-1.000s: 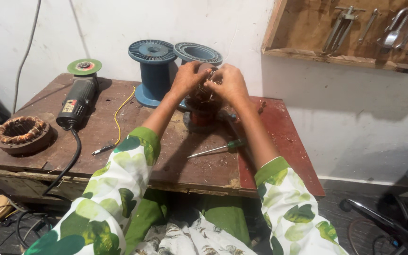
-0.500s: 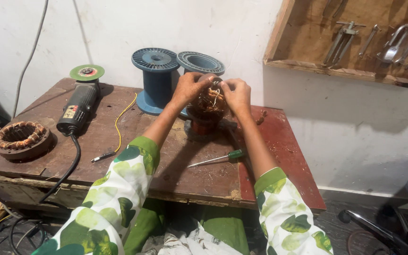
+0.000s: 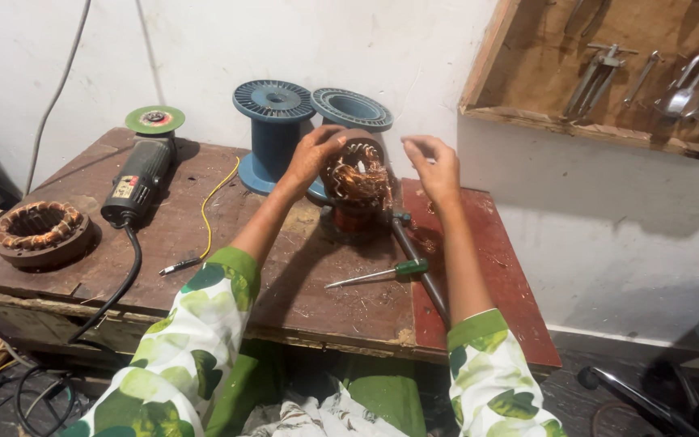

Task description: The person removes copper wire from a motor stator using a screwdriver and their hands. They then use scissors to cut remaining wire strands and continue pulling out copper wire by hand.

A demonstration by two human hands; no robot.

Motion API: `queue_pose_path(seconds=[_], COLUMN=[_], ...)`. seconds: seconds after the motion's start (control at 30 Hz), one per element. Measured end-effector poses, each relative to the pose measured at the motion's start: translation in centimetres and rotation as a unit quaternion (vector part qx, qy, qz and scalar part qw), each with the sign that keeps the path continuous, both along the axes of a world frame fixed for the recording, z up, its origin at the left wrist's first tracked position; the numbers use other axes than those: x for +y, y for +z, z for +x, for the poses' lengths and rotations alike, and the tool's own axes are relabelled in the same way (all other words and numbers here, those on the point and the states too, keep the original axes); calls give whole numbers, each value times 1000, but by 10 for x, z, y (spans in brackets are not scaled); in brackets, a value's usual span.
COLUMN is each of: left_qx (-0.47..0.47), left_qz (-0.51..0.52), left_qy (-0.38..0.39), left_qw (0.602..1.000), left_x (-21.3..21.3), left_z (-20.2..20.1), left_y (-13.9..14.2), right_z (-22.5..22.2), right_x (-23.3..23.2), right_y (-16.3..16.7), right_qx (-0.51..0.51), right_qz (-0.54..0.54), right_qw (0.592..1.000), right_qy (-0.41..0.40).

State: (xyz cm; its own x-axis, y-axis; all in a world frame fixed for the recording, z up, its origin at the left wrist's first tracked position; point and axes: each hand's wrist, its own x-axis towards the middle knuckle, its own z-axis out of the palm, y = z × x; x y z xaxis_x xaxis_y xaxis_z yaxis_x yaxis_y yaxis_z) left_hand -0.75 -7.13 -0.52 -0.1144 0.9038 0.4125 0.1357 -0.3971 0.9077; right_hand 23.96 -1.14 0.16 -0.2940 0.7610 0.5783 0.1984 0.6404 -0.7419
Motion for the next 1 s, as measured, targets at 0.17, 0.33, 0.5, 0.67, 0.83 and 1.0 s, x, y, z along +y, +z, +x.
queue_pose_path(seconds=[0.17, 0.33, 0.5, 0.67, 0.83, 1.0], left_qx=[-37, -46, -292, -365, -271, 123], left_qz=[8, 4, 16, 56, -24, -22], left_qy=[-34, 2, 4, -36, -16, 104], left_qw=[999, 999, 956, 928, 962, 987], left_x=[1, -5, -7, -7, -16, -2], left_z=[1, 1, 9, 12, 5, -2], left_y=[-3, -9, -24, -31, -11, 49], right_z=[-15, -41, -58, -77, -72, -74], right_x=[9, -1, 7, 23, 19, 10], right_y=[-13, -10, 18, 38, 38, 38], right_qx=[-172, -228, -240, -243, -202, -189], right_qz=[-182, -146, -148, -126, -138, -159], right_qw=[967, 961, 959, 962, 969, 969], right_qy=[-52, -61, -19, -21, 21, -26])
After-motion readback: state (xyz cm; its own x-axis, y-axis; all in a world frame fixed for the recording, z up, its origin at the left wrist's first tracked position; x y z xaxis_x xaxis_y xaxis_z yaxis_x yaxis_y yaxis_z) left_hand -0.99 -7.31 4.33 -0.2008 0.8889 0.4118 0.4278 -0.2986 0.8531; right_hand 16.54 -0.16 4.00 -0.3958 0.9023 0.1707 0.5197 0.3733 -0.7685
